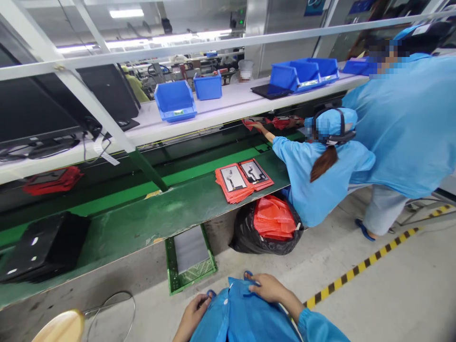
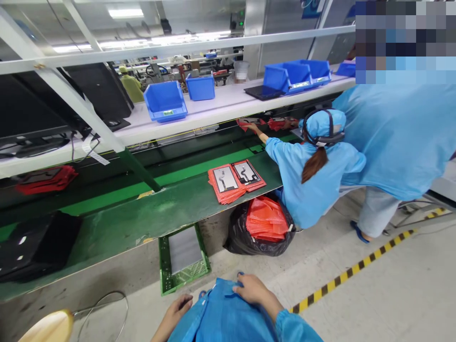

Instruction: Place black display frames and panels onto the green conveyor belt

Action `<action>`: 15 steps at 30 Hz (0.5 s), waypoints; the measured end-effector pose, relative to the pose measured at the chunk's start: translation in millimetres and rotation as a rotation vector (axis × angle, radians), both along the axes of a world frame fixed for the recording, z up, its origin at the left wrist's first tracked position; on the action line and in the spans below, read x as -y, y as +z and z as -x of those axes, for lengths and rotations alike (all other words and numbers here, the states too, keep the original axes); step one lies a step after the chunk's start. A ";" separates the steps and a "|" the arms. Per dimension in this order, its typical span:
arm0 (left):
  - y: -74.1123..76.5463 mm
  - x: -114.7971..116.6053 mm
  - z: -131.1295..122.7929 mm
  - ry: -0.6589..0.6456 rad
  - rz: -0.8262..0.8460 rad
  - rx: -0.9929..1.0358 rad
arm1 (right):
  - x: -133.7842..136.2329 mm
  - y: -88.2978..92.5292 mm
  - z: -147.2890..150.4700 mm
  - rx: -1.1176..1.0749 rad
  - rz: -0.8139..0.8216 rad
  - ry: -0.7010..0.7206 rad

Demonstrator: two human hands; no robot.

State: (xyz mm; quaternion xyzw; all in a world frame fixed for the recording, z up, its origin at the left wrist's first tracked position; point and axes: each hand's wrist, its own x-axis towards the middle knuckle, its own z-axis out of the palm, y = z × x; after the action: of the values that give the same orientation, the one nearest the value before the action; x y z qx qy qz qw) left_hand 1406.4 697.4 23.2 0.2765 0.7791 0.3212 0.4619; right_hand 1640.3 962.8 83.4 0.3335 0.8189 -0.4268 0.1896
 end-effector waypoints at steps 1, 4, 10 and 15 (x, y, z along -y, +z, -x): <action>1.6 -0.4 0.2 0.006 -0.002 0.001 | -0.7 14.3 2.9 -0.022 -0.031 -0.012; 1.3 -0.2 2.4 0.029 -0.012 -0.001 | 0.9 54.9 10.7 -0.044 0.149 -0.049; -22.1 5.2 10.0 0.086 0.015 -0.066 | 16.9 75.7 15.8 -0.026 0.074 0.263; -37.5 1.5 10.0 0.062 0.045 -0.105 | 27.6 31.8 31.4 0.076 -0.056 0.123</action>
State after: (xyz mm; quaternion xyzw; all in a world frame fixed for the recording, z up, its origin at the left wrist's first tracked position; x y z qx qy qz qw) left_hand 1396.4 695.9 -14.3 0.2584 0.8174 0.3030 0.4163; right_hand 1608.9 935.1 115.2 0.3038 0.8417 -0.3782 0.2371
